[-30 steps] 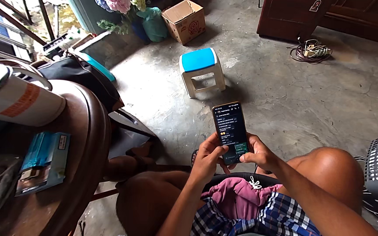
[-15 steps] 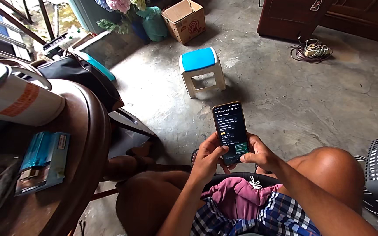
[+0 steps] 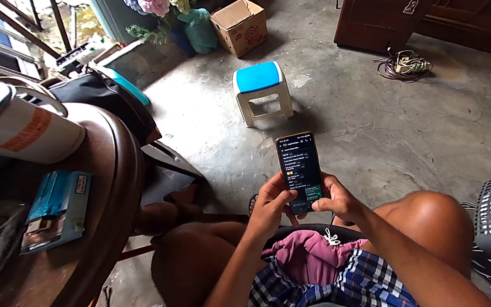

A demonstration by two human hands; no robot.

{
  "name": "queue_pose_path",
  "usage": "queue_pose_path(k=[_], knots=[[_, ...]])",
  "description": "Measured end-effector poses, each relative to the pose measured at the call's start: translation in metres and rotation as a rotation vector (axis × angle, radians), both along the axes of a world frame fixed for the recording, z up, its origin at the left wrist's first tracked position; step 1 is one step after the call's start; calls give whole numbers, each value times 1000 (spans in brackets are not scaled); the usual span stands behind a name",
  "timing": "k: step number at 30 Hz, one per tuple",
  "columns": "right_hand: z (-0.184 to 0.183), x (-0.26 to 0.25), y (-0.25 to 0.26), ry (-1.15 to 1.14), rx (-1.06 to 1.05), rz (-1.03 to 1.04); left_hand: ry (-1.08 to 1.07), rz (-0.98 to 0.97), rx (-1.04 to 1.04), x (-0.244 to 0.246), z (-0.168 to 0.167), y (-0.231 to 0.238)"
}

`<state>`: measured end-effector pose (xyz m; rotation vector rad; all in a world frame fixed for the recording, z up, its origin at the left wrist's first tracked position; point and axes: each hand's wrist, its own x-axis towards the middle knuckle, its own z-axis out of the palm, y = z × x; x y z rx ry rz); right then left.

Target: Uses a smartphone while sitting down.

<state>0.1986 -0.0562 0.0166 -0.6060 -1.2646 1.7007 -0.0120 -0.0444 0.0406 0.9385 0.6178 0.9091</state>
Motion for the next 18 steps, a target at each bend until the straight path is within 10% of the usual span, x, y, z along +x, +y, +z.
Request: queue_pose_path(k=[8,13,18], knots=[[82,101,33,-623,271,-573,-66,-30,27,-5,7,-3],[86,245,76,-1030,-85,-1068,-108,-27,48,-9,19,-7],[16,326,58,-1441,-624,-1014,-124,-29,81,-12,27,-11]])
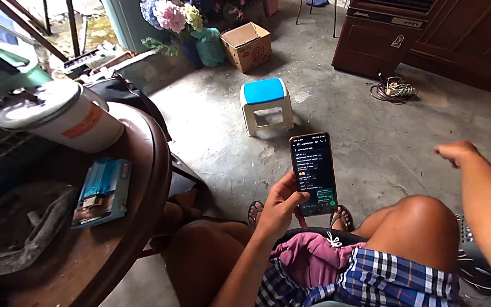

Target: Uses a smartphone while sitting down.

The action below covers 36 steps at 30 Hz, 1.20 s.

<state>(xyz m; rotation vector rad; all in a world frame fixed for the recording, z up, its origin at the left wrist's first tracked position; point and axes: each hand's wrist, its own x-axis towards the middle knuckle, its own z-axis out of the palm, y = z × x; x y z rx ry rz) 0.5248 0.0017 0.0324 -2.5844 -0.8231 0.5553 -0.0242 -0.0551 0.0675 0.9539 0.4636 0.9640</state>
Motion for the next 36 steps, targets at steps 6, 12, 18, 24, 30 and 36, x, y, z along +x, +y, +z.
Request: queue_pose_path(k=[6,12,18,24,30,36], knots=[[-9,-137,45,-284,-242,513,8,0,-15,1,-2,-1],[-10,-295,27,-400,-682,837,-8,26,-18,-3,0,2],[-5,-340,-2,49,-907,1220,-2,55,-35,-6,2,3],[5,-316,-17,1029,73,1185,18,64,-46,-3,0,4],[12,-306,-37,1303,604,952,51,63,-70,4,-8,4],[8,-319,-56,1309,611,1082,60,39,-79,12,-17,4]])
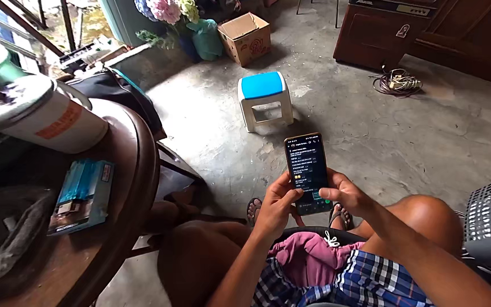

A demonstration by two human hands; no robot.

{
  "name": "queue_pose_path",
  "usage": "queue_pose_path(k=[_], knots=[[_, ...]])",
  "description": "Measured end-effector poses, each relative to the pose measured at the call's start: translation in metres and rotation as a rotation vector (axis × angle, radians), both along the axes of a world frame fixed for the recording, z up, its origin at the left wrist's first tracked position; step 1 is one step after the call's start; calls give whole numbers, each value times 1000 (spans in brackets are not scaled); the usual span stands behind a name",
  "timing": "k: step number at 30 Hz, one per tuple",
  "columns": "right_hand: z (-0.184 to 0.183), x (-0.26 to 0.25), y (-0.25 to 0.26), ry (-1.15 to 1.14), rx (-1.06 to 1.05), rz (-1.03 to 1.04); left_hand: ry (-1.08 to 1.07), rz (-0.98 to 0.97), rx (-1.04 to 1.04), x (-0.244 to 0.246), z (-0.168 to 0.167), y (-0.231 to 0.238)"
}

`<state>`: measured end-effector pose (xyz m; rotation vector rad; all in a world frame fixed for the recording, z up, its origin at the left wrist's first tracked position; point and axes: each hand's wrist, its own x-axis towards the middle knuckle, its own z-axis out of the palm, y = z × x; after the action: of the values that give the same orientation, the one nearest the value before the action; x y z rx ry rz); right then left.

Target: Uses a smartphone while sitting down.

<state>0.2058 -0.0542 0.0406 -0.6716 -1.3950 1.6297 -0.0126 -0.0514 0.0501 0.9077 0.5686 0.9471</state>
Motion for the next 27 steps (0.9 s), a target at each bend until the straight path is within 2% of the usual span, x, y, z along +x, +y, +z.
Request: queue_pose_path(k=[15,19,27], knots=[[-10,-7,-9,83,-45,2,32,-13,-50,0,-1,1],[-16,1,-6,122,-25,64,23,-31,-37,-2,0,1],[-11,4,-4,55,-53,51,14,-38,-26,-3,0,0]])
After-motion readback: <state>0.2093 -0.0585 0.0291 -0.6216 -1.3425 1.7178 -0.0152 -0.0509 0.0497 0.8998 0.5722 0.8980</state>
